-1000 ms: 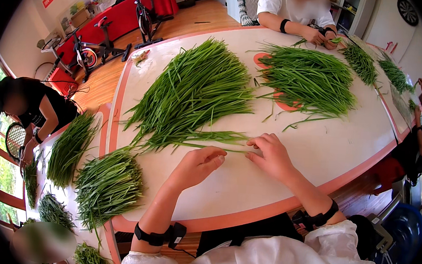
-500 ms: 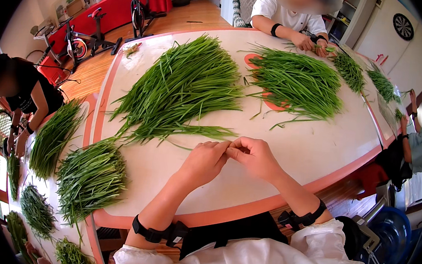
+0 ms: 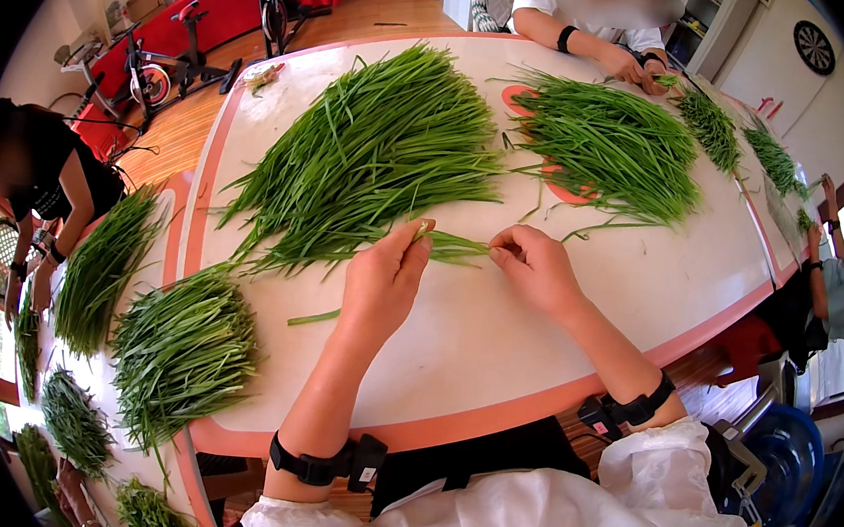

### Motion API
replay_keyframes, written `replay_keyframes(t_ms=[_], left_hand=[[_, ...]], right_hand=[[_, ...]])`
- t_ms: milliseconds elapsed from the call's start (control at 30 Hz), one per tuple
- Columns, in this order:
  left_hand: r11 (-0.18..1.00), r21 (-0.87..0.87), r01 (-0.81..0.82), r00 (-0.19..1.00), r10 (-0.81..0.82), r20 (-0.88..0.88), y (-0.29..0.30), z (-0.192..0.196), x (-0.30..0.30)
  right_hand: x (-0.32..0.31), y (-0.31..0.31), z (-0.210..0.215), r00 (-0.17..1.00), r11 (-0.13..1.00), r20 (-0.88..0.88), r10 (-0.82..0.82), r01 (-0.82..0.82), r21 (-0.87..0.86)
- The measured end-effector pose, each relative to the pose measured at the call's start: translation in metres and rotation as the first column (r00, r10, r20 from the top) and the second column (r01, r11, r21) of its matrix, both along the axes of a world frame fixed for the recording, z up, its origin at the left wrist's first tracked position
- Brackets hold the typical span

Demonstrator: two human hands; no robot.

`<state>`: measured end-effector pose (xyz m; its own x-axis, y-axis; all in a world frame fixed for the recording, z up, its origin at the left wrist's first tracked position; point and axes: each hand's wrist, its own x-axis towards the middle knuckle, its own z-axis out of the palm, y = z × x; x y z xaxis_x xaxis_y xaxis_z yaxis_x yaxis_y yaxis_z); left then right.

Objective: The person sorts a bundle of chives by hand, picking through the green leaves and placing them into separate piles on the table.

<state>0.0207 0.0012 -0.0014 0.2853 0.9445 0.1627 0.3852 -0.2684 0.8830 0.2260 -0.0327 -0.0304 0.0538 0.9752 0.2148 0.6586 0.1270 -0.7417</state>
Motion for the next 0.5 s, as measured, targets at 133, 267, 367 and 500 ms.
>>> replay_keyframes(t_ms=[133,267,367,500], left_hand=[[0.988,-0.100,0.119,0.991,-0.112,0.072,-0.005,0.011,0.004],[0.947,-0.018,0.322,0.934,-0.314,0.171,-0.009,-0.004,0.007],[0.898,-0.131,0.421,0.907,-0.414,0.082,-0.011,0.004,0.007],[0.870,-0.210,0.446,0.895,-0.436,0.092,-0.009,0.003,0.006]], right_hand=[[-0.003,-0.014,0.013,0.994,0.993,0.051,0.098,-0.094,-0.077],[-0.019,-0.024,0.029,0.975,0.977,0.055,0.213,-0.212,-0.022],[-0.028,-0.029,0.032,0.970,0.971,-0.062,0.236,-0.233,0.055],[-0.031,-0.031,0.030,0.953,0.986,-0.253,0.166,-0.155,0.064]])
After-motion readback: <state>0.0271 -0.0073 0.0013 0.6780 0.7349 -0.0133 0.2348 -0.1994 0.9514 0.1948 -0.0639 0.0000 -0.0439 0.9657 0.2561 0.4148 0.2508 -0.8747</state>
